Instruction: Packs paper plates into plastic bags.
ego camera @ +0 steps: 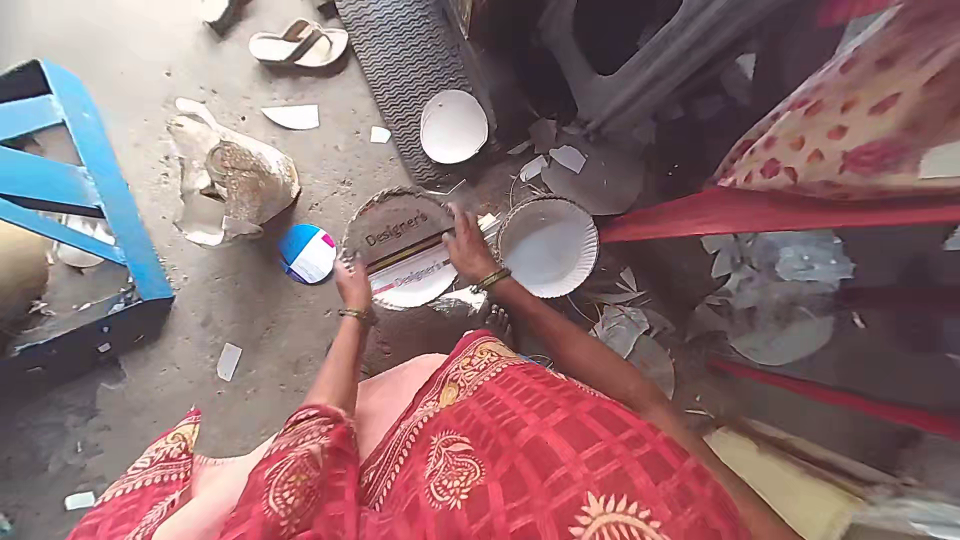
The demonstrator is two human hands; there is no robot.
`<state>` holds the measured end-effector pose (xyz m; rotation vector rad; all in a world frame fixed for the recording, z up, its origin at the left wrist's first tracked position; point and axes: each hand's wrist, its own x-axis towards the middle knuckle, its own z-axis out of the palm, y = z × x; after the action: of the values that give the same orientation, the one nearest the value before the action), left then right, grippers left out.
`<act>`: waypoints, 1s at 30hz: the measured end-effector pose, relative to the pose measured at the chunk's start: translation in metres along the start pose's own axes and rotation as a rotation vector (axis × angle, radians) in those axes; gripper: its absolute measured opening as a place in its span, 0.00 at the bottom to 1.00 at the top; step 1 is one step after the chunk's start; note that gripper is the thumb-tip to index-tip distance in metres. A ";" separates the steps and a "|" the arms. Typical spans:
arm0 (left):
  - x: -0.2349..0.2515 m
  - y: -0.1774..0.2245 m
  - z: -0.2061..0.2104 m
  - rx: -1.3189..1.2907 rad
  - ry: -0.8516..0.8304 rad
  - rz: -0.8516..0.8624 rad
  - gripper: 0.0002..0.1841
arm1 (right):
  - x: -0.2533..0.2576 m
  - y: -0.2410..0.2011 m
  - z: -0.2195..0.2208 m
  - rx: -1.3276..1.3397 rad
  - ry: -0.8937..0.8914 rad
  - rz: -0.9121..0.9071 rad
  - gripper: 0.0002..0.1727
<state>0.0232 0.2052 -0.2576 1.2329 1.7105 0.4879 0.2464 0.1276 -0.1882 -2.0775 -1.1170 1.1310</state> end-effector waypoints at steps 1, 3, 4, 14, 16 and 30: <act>-0.001 -0.008 -0.023 0.022 0.014 0.016 0.33 | -0.017 -0.008 0.010 0.035 -0.057 -0.010 0.36; -0.009 -0.034 -0.065 0.012 0.032 -0.040 0.36 | -0.026 0.003 0.052 0.124 -0.152 -0.065 0.36; -0.015 -0.050 -0.084 -0.007 0.032 -0.090 0.36 | -0.027 0.009 0.072 0.171 -0.228 -0.083 0.36; -0.032 -0.115 -0.158 -0.001 0.141 -0.195 0.38 | -0.028 0.101 0.109 -0.509 -0.423 -0.204 0.51; -0.031 -0.121 -0.151 0.000 0.096 -0.191 0.39 | -0.026 0.106 0.094 -0.494 -0.298 -0.232 0.31; -0.015 -0.087 -0.052 -0.049 -0.082 -0.122 0.29 | 0.006 -0.056 -0.054 0.051 0.329 -0.521 0.16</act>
<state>-0.0648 0.1658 -0.2907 1.0920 1.6823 0.3988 0.2710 0.1588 -0.1214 -1.7035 -1.3326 0.5395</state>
